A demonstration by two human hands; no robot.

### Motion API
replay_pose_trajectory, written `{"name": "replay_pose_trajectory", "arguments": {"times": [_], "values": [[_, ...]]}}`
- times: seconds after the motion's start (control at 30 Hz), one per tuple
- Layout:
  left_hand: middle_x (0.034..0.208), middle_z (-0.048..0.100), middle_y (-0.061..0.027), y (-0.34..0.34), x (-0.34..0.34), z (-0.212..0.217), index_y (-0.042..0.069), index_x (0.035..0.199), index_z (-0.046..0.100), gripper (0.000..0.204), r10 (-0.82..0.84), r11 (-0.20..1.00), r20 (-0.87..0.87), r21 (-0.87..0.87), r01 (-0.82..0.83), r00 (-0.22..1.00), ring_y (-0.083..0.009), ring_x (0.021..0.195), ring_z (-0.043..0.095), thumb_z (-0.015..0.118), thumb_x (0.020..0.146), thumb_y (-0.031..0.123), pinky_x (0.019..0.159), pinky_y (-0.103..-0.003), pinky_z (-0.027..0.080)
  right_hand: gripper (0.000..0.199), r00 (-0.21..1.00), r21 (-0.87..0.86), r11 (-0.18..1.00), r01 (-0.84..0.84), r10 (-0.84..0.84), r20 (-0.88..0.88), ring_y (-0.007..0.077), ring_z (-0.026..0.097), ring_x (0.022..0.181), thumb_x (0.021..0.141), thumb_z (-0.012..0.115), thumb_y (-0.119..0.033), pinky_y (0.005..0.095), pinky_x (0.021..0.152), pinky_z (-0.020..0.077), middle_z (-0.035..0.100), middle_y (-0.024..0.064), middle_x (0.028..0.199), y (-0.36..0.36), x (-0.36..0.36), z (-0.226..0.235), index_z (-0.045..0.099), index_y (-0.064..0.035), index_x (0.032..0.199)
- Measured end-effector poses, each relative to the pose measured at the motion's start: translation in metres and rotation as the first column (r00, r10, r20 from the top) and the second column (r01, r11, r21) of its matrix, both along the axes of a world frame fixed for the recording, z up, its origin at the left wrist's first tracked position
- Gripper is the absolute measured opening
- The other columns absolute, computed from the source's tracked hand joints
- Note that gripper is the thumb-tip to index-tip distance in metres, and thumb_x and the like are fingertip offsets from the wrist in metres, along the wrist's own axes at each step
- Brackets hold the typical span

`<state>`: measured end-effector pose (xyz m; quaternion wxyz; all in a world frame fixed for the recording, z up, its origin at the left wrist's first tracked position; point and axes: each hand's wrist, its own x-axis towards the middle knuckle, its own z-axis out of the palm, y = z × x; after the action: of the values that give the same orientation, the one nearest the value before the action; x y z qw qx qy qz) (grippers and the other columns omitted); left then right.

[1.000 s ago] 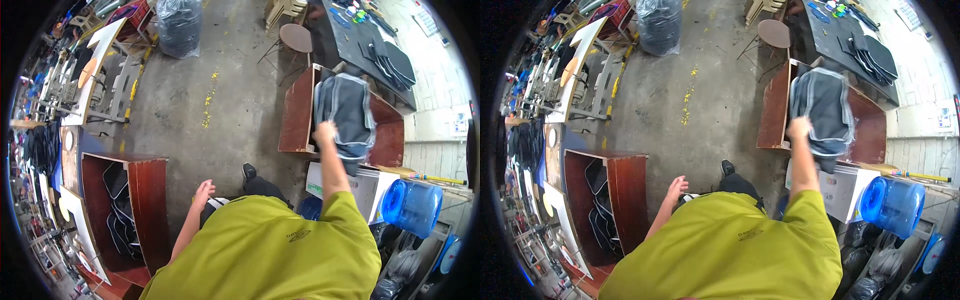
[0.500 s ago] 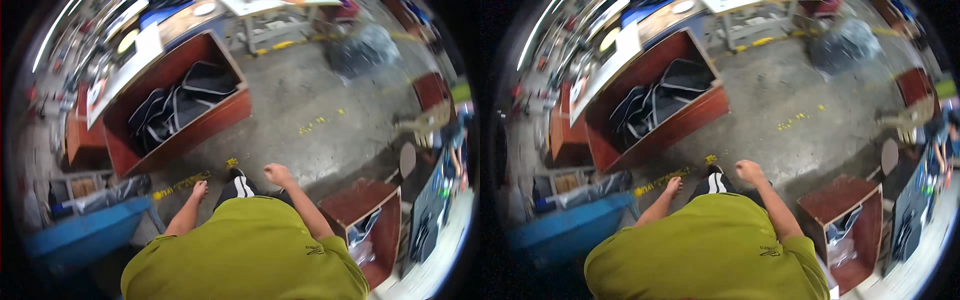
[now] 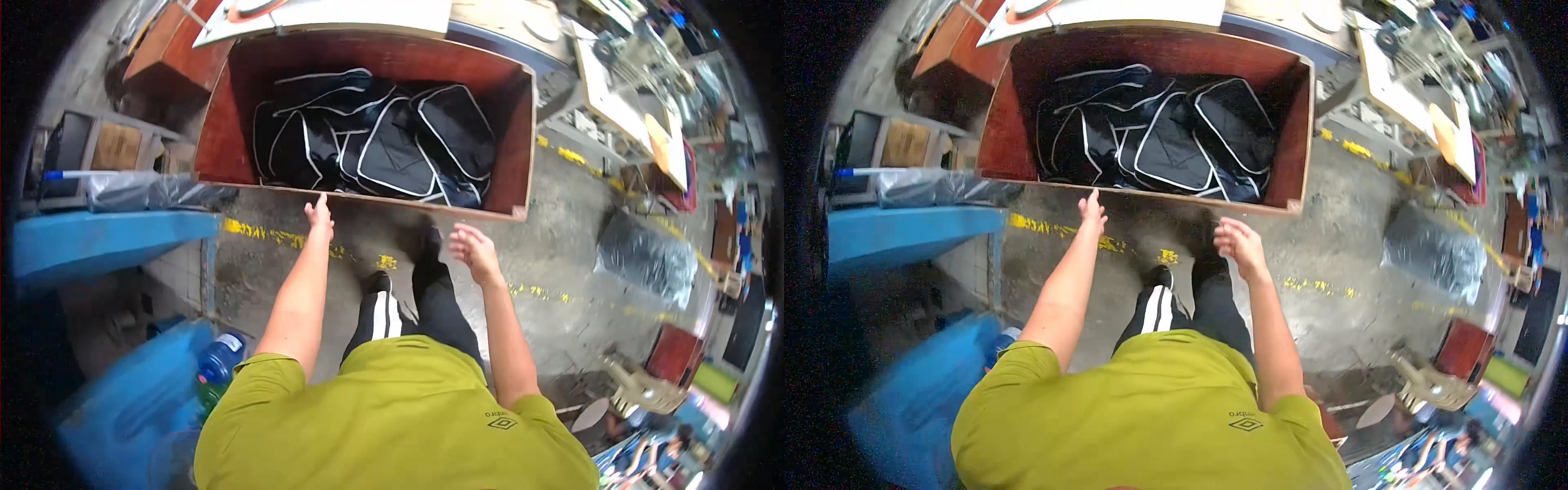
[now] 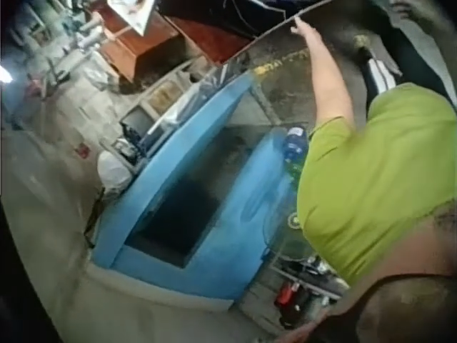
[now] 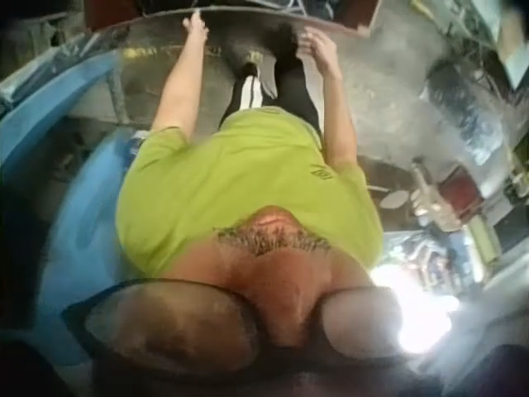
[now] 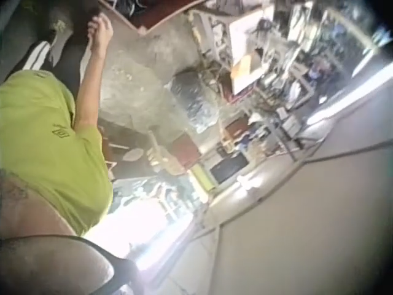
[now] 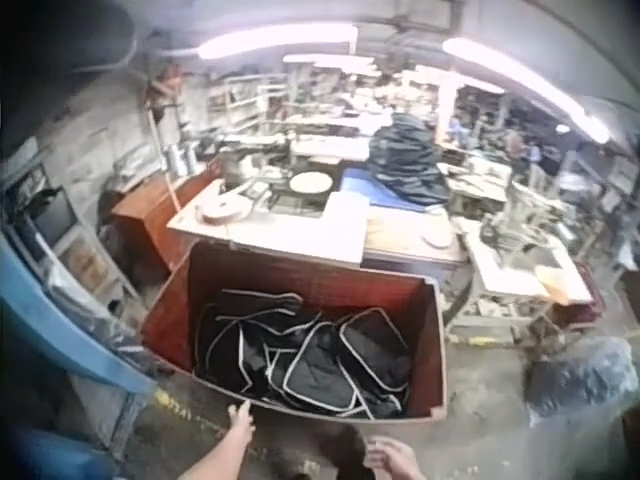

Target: Sorting and inspecting bags from a production bin onto a work table.

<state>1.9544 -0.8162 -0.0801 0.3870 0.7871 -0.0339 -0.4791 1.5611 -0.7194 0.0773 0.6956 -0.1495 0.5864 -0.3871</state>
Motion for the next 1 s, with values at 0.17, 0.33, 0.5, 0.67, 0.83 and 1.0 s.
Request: {"name": "replay_pose_trajectory", "arguments": {"times": [0.17,0.33,0.5,0.67,0.83,1.0], "values": [[0.165,0.018,-0.0264,-0.09,-0.011,-0.028,0.003,0.16,0.009,0.103,0.395,0.893,0.272,0.111,-0.436,0.878,-0.04,0.148,0.031,0.068,0.089,0.047,0.12,-0.047,0.033,0.034,0.901,0.17,0.973,0.154,-0.209,0.38,0.0232,0.07,0.094,0.104,0.054,-0.028,0.0362,0.081,0.0604,0.072,0.0112,0.106,-0.189,-0.003,-0.158,0.06,-0.0019,0.125],[0.148,0.042,-0.0343,-0.092,-0.016,-0.058,-0.006,0.153,0.022,0.08,0.364,0.855,0.61,0.079,-0.512,0.704,-0.0465,0.135,0.047,0.064,0.094,0.029,0.112,-0.049,0.041,0.061,0.753,0.54,0.715,0.444,-0.624,0.208,0.039,0.064,0.114,0.106,0.045,-0.045,0.0482,0.098,0.0561,0.061,0.0269,0.128,-0.299,0.025,-0.327,0.047,0.008,0.135],[0.147,0.044,-0.0311,-0.105,-0.031,-0.046,-0.005,0.152,0.023,0.077,0.462,0.843,0.553,-0.032,-0.537,0.694,-0.0422,0.131,0.05,0.063,0.093,0.021,0.112,-0.046,0.042,0.073,0.596,0.596,0.547,0.587,-0.791,0.139,0.0349,0.062,0.114,0.096,0.055,-0.06,0.0479,0.098,0.0549,0.062,0.018,0.128,-0.373,-0.008,-0.418,0.053,0.0029,0.133],[0.144,0.047,-0.0266,-0.115,-0.037,-0.049,-0.005,0.147,0.029,0.07,0.542,0.831,0.465,-0.174,-0.528,0.699,-0.0359,0.125,0.054,0.063,0.09,0.017,0.108,-0.045,0.043,0.038,0.539,0.311,0.558,0.769,-0.828,0.153,0.0218,0.062,0.079,0.095,0.05,-0.043,0.0371,0.06,0.049,0.067,0.0053,0.089,-0.477,-0.054,-0.388,0.067,-0.0098,0.092],[0.143,0.049,-0.0252,-0.103,-0.029,-0.059,-0.005,0.147,0.03,0.071,0.557,0.821,0.492,-0.209,-0.531,0.669,-0.0346,0.123,0.055,0.065,0.088,0.016,0.106,-0.044,0.044,0.042,0.629,-0.182,0.602,0.777,-0.745,0.223,0.0359,0.068,0.098,0.098,0.044,-0.035,0.0546,0.084,0.0552,0.072,0.0172,0.105,-0.498,-0.09,-0.235,0.069,-0.0025,0.106],[0.144,0.049,-0.025,-0.106,-0.033,-0.061,-0.004,0.148,0.027,0.074,0.515,0.831,0.534,-0.118,-0.544,0.67,-0.0352,0.122,0.056,0.066,0.089,0.017,0.104,-0.045,0.046,0.047,0.714,-0.394,0.701,0.595,-0.686,-0.141,0.0399,0.061,0.122,0.095,0.057,-0.029,0.0562,0.109,0.0435,0.065,0.0207,0.131,-0.433,-0.055,-0.082,0.062,0.0028,0.129]]}}
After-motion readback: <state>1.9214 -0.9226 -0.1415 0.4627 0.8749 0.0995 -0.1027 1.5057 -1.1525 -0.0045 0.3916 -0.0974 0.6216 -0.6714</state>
